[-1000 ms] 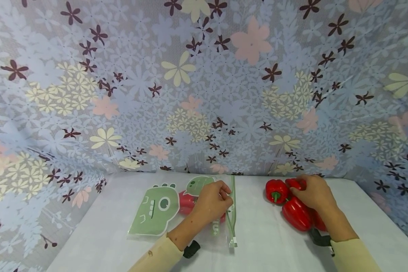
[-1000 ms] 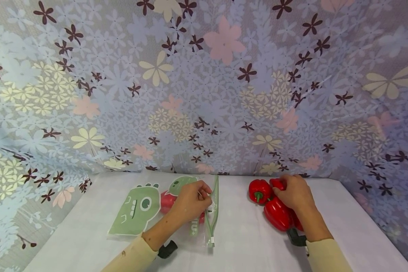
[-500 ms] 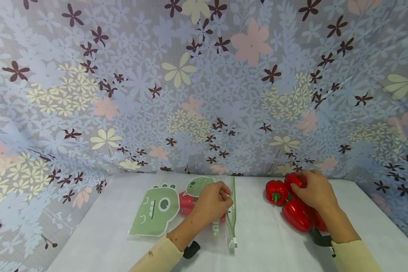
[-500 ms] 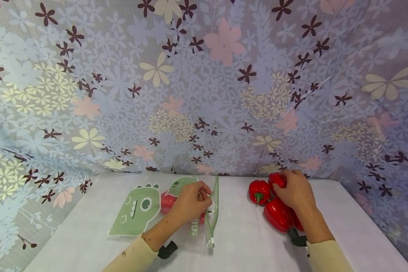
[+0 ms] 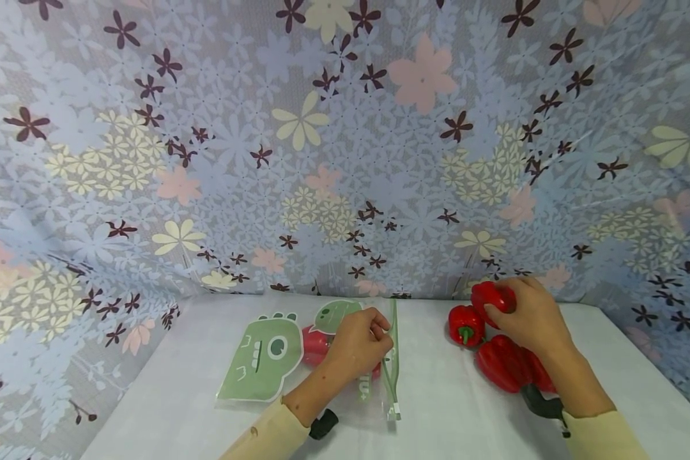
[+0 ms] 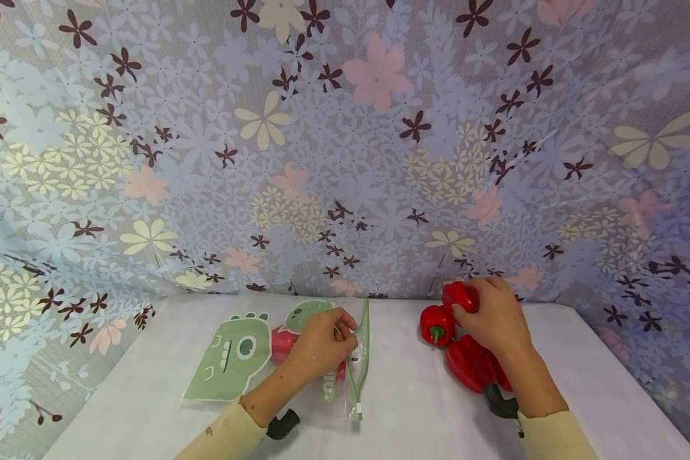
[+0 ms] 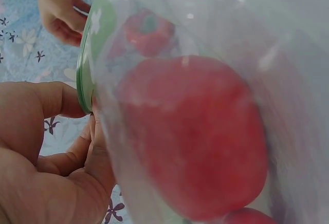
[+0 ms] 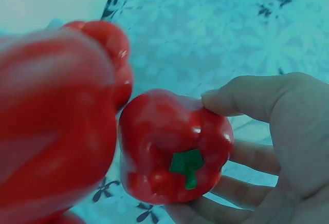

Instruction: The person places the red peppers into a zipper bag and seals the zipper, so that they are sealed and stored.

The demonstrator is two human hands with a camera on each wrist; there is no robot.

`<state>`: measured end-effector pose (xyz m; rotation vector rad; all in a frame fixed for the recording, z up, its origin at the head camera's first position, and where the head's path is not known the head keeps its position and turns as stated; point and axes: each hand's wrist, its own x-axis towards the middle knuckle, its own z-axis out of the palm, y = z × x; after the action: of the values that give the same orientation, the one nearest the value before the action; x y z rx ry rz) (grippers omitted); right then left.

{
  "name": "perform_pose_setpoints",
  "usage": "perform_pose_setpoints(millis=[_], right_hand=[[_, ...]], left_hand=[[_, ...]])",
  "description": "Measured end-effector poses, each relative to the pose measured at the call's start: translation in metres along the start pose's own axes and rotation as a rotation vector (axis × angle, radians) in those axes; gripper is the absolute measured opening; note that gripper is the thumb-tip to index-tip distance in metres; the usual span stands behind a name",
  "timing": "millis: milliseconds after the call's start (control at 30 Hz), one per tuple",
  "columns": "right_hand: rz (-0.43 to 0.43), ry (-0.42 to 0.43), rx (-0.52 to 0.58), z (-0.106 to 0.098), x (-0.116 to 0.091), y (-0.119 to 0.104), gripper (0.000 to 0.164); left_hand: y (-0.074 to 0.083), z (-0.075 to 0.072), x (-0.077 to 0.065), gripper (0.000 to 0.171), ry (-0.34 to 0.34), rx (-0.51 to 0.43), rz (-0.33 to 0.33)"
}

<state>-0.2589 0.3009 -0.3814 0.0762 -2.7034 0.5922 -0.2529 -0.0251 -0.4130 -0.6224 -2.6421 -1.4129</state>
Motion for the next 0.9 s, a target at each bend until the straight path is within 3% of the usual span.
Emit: perform_pose_setpoints(millis=[200, 500, 900], right_hand=[[-0.068, 0.008, 0.03, -0.005, -0.005, -0.02, 0.06], [-0.08, -0.029, 0.057, -0.01, -0.012, -0.041, 0.061], [-0.164, -0.055, 0.083, -0.011, -0.022, -0.065, 0.06]], left_hand=[[0.0, 0.0, 0.0, 0.009, -0.007, -0.002, -0.003], [0.0, 0.0, 0.0, 0.01, -0.007, 0.01, 0.001], [-0.001, 0.001, 0.001, 0.01, 0.004, 0.017, 0.016]])
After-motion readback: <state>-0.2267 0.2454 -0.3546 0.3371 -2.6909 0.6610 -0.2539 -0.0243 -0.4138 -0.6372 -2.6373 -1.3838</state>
